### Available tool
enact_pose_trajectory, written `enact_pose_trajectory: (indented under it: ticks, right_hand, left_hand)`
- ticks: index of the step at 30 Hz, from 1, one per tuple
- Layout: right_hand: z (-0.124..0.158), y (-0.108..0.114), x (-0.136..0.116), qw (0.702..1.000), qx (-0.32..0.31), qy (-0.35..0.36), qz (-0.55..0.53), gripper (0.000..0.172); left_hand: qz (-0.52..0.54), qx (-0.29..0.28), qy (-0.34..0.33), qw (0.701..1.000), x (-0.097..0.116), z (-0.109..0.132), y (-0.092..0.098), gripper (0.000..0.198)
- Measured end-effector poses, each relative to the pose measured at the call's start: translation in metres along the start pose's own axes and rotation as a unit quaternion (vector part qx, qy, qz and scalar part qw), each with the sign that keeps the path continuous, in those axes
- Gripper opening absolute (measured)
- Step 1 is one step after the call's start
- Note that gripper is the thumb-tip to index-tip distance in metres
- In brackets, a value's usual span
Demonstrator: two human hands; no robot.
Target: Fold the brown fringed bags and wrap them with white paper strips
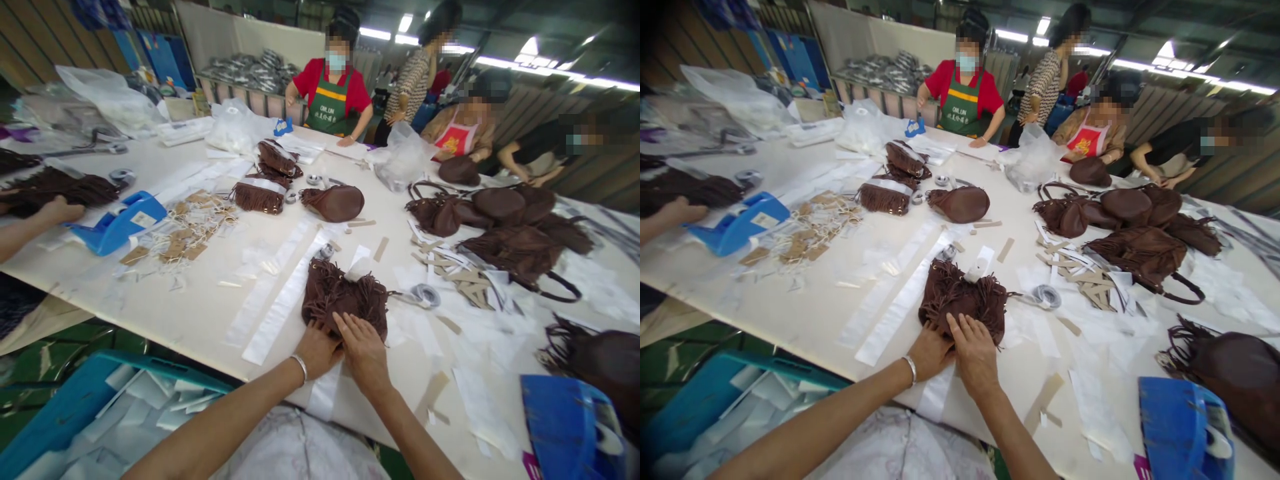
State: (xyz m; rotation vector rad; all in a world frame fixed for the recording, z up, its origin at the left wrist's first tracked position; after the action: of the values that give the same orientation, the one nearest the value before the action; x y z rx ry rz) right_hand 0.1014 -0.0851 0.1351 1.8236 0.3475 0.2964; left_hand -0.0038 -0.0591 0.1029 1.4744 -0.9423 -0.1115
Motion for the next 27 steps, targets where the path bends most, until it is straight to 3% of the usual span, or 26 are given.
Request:
enact_pose_trajectory:
  ticks: [8,15,21,27]
  right_hand:
    - [0.006,-0.020,-0.007,0.999,0.012,-0.011,0.051,0.053]
    - [0.010,-0.025,-0.016,0.997,0.020,-0.006,0.074,0.054]
    - [0.010,-0.026,-0.026,0.998,0.003,-0.015,0.066,0.056]
    - [0.011,-0.025,-0.031,0.999,-0.026,-0.010,0.039,0.057]
  left_hand:
    - [0.015,0.019,-0.001,1.000,-0.021,0.001,0.002,0.028]
    - [0.005,0.023,-0.028,0.999,-0.017,0.022,-0.003,0.021]
    - [-0.012,0.028,-0.033,0.999,-0.022,0.048,0.007,0.036]
    - [-0.004,0.003,-0.009,1.000,-0.030,0.054,0.011,0.042]
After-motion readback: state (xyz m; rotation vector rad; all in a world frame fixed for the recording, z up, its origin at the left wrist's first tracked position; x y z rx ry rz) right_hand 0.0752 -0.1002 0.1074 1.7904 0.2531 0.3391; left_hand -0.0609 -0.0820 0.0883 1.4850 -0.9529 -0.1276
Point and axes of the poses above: each hand's wrist, its own z-axis away from the middle knuckle, its own y-axis out of the back of the hand, x = y × z, the point moved 5 cm from there along -z, towards the middle knuckle, and after that the axes turned 4 degrees about y, right-handed, at the moved point
